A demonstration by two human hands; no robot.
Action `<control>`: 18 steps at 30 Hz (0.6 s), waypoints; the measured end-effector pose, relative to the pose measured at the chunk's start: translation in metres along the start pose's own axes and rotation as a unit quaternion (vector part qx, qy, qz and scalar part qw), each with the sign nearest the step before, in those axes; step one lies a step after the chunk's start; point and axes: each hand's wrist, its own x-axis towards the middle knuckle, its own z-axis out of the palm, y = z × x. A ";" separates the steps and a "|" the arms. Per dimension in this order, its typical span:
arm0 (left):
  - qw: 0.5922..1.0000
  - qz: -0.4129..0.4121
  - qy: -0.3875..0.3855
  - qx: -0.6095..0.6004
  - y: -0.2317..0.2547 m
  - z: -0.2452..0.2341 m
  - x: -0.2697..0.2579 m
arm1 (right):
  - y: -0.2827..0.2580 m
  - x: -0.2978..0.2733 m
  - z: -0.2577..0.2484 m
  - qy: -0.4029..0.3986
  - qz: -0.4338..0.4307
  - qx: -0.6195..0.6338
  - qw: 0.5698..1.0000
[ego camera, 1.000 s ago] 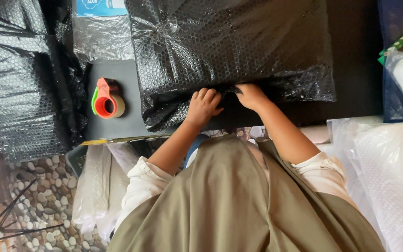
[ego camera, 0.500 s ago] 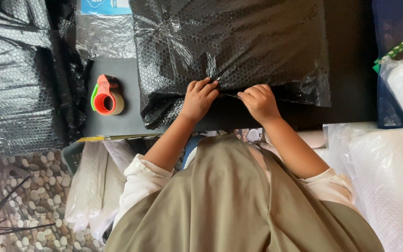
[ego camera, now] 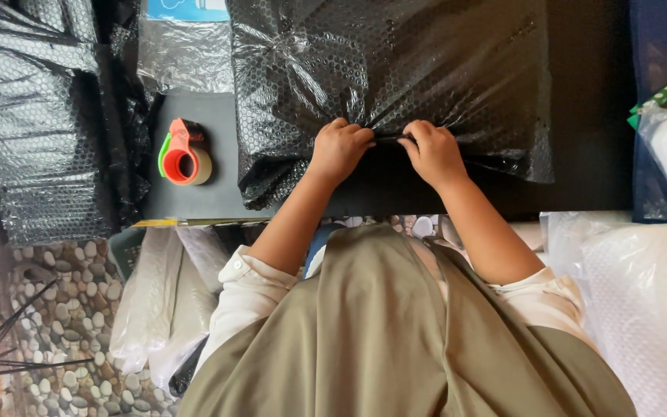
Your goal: The person wraps a rectangular item in black bubble wrap on a table. They fold the edges, secure the package with tape, and use a box cutter to trim excess material. The wrapped package is then moved to the floor.
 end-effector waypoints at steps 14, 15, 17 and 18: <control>0.956 -0.171 -0.176 -0.162 0.007 -0.054 0.046 | -0.008 0.010 0.003 0.084 0.170 0.077 0.979; 0.962 -0.153 -0.172 -0.145 0.010 -0.054 0.043 | -0.008 0.011 0.002 0.075 0.185 0.089 0.976; 0.967 -0.164 -0.155 -0.117 0.004 -0.025 0.034 | -0.010 0.013 0.004 0.088 0.196 0.093 0.972; 0.971 -0.175 -0.135 -0.088 0.000 -0.010 0.030 | -0.011 0.015 0.004 0.102 0.205 0.096 0.969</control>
